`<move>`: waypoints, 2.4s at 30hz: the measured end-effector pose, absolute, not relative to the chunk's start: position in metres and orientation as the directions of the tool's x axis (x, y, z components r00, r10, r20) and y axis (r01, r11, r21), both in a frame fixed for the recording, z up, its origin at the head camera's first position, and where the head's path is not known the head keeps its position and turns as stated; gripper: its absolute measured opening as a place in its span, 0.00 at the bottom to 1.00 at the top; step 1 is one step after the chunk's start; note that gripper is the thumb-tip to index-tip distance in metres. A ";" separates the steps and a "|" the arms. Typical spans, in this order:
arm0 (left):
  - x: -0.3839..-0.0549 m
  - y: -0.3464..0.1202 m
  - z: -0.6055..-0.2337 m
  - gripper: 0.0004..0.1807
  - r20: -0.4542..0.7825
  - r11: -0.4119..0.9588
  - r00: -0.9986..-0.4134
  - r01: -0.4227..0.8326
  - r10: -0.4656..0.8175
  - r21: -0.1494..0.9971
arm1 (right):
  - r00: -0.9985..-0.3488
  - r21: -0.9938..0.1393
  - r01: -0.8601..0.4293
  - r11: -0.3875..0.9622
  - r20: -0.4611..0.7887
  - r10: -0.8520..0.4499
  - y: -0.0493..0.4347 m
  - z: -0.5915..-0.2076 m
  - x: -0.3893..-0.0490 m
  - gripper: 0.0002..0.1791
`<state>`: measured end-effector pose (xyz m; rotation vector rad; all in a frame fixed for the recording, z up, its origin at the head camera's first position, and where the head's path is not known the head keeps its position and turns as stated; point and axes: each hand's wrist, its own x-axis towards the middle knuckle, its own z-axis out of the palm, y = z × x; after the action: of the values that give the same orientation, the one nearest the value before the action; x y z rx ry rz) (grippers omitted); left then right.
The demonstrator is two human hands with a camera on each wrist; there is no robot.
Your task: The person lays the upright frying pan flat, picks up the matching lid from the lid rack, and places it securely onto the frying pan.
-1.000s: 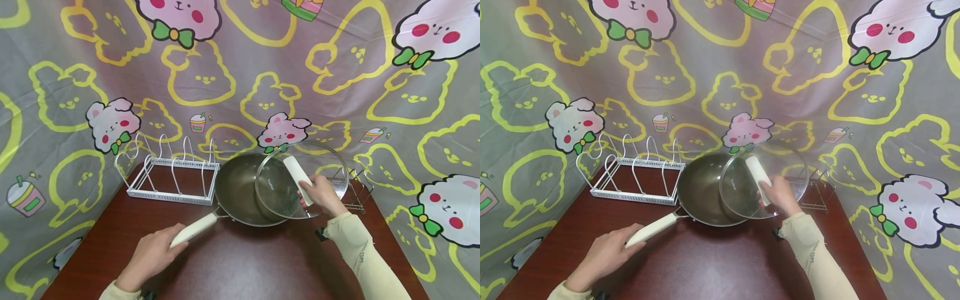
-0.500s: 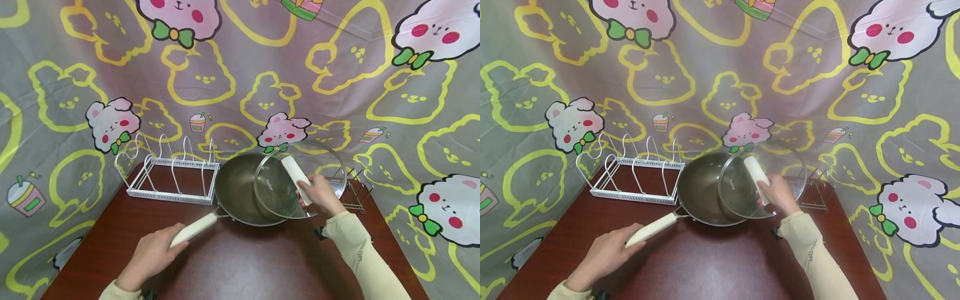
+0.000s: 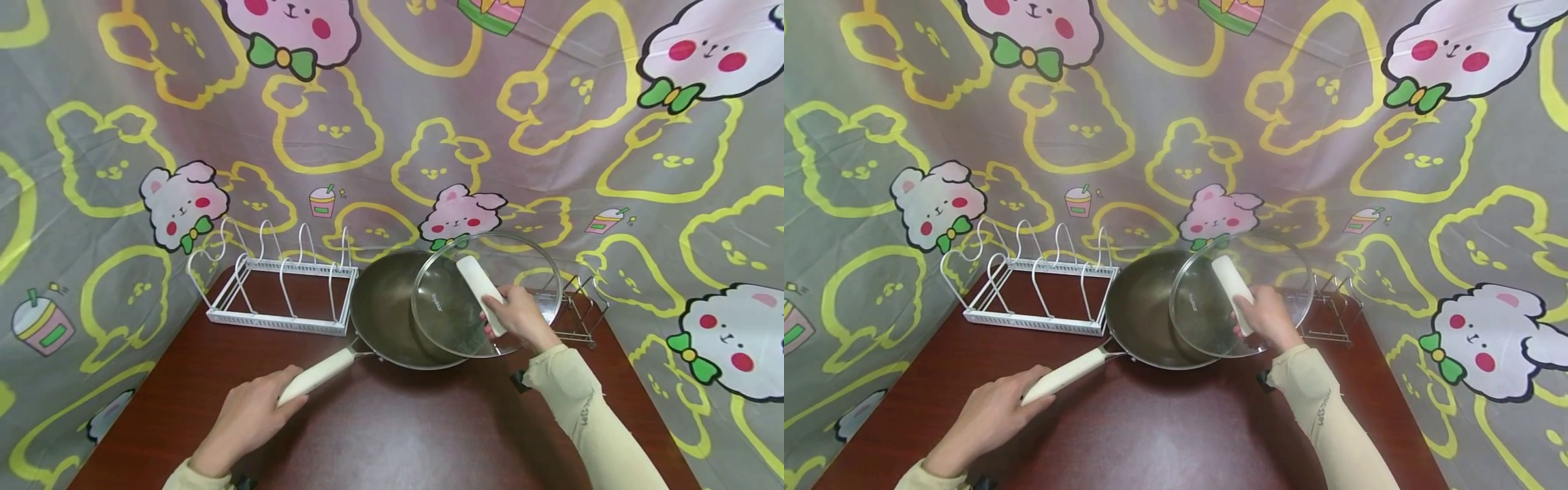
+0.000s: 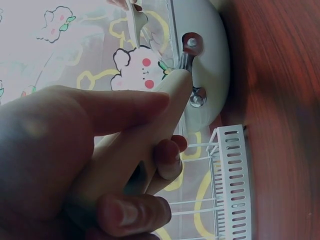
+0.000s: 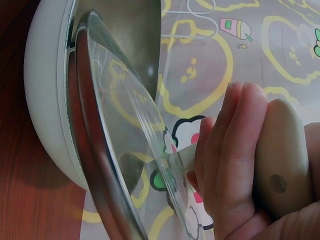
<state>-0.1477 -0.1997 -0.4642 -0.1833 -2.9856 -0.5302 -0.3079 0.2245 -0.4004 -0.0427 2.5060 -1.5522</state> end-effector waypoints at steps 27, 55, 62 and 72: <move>-0.148 -0.199 -0.464 0.16 0.111 0.935 -0.989 0.132 0.100 0.328 | -0.970 -0.880 0.115 0.461 -0.200 -0.141 0.219 -0.402 -0.311 0.25; -0.148 -0.200 -0.464 0.16 0.117 0.931 -0.988 0.136 0.101 0.339 | -0.972 -0.882 0.093 0.461 -0.181 -0.150 0.214 -0.403 -0.312 0.22; -0.148 -0.199 -0.463 0.16 0.117 0.933 -0.988 0.135 0.102 0.335 | -0.970 -0.886 0.096 0.454 -0.185 -0.156 0.211 -0.403 -0.311 0.22; -0.148 -0.199 -0.464 0.16 0.122 0.933 -0.987 0.139 0.103 0.333 | -0.968 -0.890 0.086 0.448 -0.180 -0.172 0.209 -0.402 -0.309 0.21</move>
<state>-0.1477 -0.1988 -0.4639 -0.1873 -2.9870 -0.5265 -0.3087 0.2092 -0.4017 -0.0752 2.4563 -1.5304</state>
